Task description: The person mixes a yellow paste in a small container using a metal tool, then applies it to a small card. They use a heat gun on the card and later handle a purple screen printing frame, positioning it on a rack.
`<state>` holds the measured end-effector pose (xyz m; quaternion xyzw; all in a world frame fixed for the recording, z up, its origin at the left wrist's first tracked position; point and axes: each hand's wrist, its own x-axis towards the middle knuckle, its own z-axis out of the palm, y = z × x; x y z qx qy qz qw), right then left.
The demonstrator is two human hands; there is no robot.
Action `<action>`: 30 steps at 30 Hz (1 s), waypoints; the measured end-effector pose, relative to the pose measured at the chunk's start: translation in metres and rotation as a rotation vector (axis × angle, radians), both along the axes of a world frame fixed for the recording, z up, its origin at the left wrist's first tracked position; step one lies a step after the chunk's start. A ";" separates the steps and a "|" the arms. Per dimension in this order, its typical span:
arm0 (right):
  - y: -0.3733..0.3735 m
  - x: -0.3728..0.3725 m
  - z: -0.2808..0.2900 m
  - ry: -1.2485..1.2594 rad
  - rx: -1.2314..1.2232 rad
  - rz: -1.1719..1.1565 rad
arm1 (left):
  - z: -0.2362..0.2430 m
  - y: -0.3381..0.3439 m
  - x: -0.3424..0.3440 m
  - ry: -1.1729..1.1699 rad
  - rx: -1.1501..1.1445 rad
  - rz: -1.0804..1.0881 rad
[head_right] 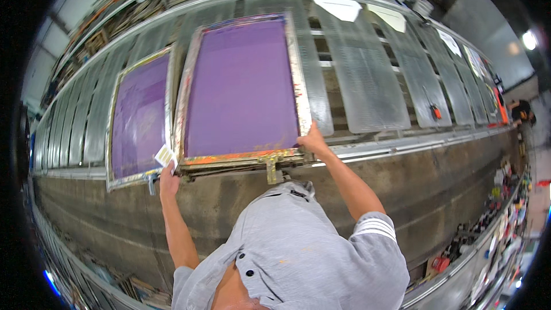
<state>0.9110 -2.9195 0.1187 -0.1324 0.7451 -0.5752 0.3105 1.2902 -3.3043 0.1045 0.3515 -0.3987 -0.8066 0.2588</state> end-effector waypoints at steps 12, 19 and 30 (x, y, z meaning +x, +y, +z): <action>-0.007 -0.026 0.099 -0.024 0.333 0.202 | 0.107 0.011 -0.024 -0.339 -0.342 0.040; -0.032 -0.092 0.275 -0.013 0.139 0.264 | 0.270 -0.065 -0.081 -0.346 -0.778 0.047; -0.036 -0.092 0.272 -0.062 0.050 0.294 | 0.273 -0.071 -0.086 -0.379 -0.601 0.005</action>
